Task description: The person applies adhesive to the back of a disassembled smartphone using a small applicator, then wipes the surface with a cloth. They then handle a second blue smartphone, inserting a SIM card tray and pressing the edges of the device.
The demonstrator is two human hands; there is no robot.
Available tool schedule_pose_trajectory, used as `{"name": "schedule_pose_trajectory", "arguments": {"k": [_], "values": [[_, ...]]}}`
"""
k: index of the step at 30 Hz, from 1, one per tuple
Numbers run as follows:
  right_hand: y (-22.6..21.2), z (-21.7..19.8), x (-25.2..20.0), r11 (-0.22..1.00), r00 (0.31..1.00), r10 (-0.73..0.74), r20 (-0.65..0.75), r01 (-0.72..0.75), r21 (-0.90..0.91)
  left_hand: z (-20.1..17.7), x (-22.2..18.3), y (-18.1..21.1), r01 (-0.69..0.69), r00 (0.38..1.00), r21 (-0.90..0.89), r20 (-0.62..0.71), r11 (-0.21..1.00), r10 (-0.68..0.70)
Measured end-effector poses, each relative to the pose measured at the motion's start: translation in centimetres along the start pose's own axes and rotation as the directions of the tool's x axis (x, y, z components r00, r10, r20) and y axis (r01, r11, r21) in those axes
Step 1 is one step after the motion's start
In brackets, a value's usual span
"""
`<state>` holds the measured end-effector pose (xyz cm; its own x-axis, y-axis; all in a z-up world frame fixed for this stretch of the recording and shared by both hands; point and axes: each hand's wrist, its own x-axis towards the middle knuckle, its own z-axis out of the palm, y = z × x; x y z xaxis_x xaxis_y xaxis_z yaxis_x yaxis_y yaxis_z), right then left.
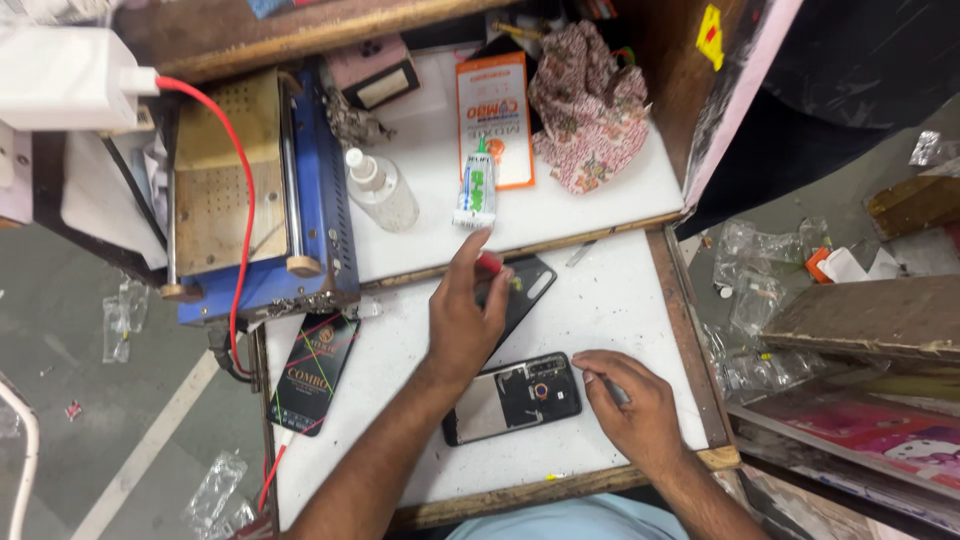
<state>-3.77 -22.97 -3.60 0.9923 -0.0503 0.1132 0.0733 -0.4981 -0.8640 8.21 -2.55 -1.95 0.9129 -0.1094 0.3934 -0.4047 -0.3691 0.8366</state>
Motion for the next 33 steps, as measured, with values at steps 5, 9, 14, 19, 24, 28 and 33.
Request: {"name": "schedule_pose_trajectory", "arguments": {"k": [5, 9, 14, 19, 24, 28, 33], "values": [[-2.0, -0.6, 0.7, 0.951, 0.950, 0.299, 0.096, -0.305, 0.055, -0.8, -3.0, 2.7, 0.294, 0.954, -0.320, 0.042, 0.901, -0.296], [-2.8, -0.4, 0.5, 0.991, 0.999, 0.042, 0.035, -0.046, 0.123, -0.6, -6.2, 3.9, 0.308, 0.949, -0.484, 0.092, 0.819, -0.302], [-3.1, 0.4, 0.7, 0.988, 0.998, 0.055, -0.003, -0.054, 0.144, -0.3, -7.4, 4.4, 0.243, 0.965, -0.573, 0.058, 0.783, -0.258], [-2.8, 0.6, 0.7, 0.997, 0.998, 0.051, -0.022, -0.050, 0.055, -0.9, -8.2, 4.3, 0.207, 0.976, -0.525, 0.052, 0.825, -0.212], [-3.0, 0.5, 0.4, 0.991, 0.993, -0.113, -0.039, 0.110, -0.077, -1.0, -8.8, 4.5, 0.002, 0.999, -0.380, 0.038, 0.925, 0.013], [-3.2, 0.4, 0.3, 0.982, 0.991, -0.136, -0.014, 0.133, -0.135, -1.1, -8.7, 4.9, -0.143, 0.989, -0.273, -0.005, 0.951, 0.147], [-3.7, 0.2, 0.5, 0.957, 0.975, -0.221, 0.025, 0.221, -0.187, -2.1, -8.4, 6.0, -0.342, 0.937, -0.061, 0.050, 0.938, 0.345]]}}
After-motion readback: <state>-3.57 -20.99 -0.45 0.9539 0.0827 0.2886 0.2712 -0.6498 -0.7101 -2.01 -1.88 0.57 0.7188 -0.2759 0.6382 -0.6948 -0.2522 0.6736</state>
